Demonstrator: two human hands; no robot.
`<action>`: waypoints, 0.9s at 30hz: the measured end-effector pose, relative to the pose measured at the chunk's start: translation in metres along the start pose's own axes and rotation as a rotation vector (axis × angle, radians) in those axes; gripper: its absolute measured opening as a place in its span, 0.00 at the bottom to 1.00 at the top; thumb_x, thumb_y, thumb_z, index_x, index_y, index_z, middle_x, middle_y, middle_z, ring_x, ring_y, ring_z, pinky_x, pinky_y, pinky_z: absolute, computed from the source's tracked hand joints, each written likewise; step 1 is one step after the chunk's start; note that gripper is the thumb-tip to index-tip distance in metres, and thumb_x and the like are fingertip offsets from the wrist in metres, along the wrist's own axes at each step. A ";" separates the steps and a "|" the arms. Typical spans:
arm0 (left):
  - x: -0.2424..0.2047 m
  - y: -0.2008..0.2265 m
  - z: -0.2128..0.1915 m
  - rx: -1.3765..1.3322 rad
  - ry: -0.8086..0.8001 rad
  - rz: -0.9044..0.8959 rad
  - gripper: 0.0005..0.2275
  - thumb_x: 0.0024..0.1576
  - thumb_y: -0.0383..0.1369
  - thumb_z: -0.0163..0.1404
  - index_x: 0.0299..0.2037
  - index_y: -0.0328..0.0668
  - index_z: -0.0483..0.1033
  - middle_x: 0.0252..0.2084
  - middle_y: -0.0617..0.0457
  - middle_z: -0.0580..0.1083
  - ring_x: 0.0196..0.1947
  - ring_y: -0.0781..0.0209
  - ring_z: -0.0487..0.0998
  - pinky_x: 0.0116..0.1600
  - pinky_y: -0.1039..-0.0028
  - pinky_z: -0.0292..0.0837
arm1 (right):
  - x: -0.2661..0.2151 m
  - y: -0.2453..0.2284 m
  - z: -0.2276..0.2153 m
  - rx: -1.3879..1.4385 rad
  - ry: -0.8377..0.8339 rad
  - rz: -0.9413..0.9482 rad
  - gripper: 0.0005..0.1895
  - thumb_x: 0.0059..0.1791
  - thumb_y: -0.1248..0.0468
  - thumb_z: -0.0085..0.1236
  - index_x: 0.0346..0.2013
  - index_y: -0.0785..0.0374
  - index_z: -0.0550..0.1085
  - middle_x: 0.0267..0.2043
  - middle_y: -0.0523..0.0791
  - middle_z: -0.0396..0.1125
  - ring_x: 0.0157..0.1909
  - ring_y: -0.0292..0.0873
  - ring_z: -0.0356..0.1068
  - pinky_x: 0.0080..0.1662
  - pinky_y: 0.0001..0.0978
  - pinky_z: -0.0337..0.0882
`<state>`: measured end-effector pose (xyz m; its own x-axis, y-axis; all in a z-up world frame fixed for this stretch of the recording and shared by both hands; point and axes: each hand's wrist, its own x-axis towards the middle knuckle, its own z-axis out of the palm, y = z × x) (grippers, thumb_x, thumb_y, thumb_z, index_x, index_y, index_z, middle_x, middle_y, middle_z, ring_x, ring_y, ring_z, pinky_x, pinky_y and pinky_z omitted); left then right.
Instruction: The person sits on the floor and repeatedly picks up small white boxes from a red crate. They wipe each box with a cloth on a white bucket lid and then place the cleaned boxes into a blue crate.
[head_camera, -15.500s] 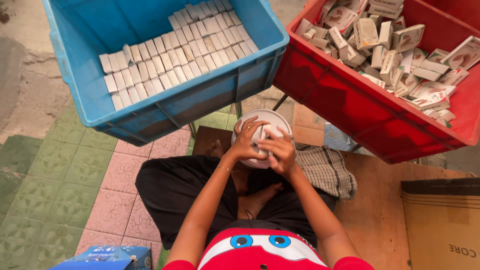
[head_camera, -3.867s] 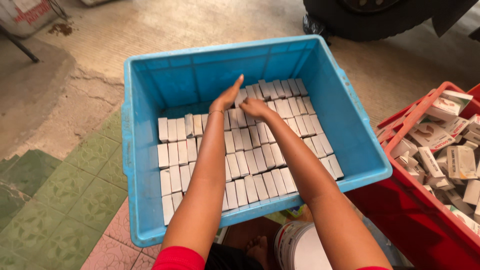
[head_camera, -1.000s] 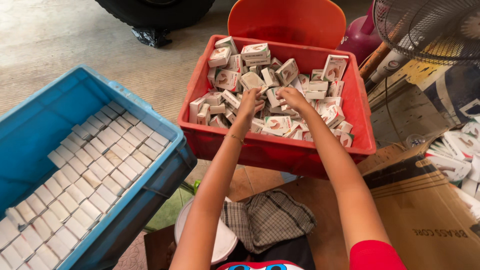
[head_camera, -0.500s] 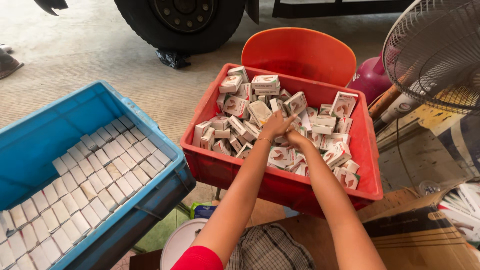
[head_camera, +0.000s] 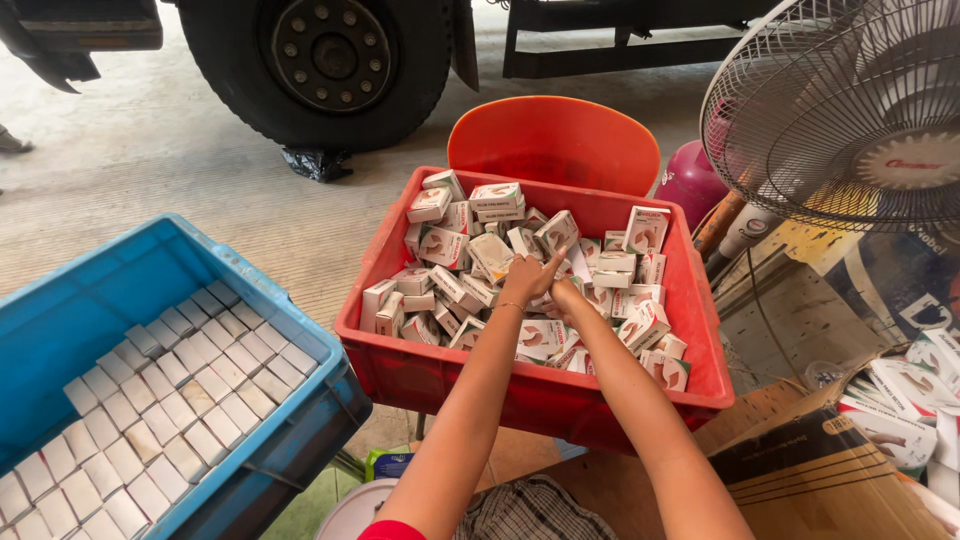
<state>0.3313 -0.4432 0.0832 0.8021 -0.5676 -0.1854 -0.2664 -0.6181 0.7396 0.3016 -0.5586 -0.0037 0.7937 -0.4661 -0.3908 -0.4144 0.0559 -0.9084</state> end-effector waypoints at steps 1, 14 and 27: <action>-0.013 0.009 -0.006 -0.002 0.004 0.000 0.49 0.47 0.70 0.21 0.56 0.22 0.59 0.60 0.30 0.55 0.65 0.38 0.54 0.65 0.58 0.52 | 0.000 0.001 0.000 -0.003 -0.003 -0.003 0.34 0.47 0.53 0.44 0.61 0.66 0.49 0.40 0.61 0.62 0.38 0.61 0.71 0.40 0.53 0.70; -0.072 0.039 -0.037 -0.209 0.040 -0.134 0.53 0.44 0.72 0.15 0.59 0.21 0.54 0.63 0.29 0.52 0.67 0.40 0.44 0.68 0.56 0.40 | 0.004 -0.009 0.005 0.300 0.207 -0.122 0.30 0.43 0.54 0.52 0.48 0.77 0.61 0.37 0.56 0.57 0.38 0.60 0.68 0.38 0.49 0.71; -0.128 0.041 -0.011 -0.496 0.258 0.056 0.46 0.52 0.65 0.29 0.63 0.20 0.44 0.66 0.30 0.40 0.69 0.36 0.36 0.69 0.56 0.35 | -0.128 -0.049 0.014 0.055 0.306 -0.272 0.25 0.44 0.41 0.45 0.27 0.59 0.77 0.27 0.45 0.67 0.40 0.45 0.66 0.45 0.37 0.62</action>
<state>0.2239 -0.3901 0.1441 0.9154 -0.4020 -0.0184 -0.0796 -0.2258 0.9709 0.2266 -0.4895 0.0892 0.6986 -0.7109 -0.0808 -0.1766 -0.0620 -0.9823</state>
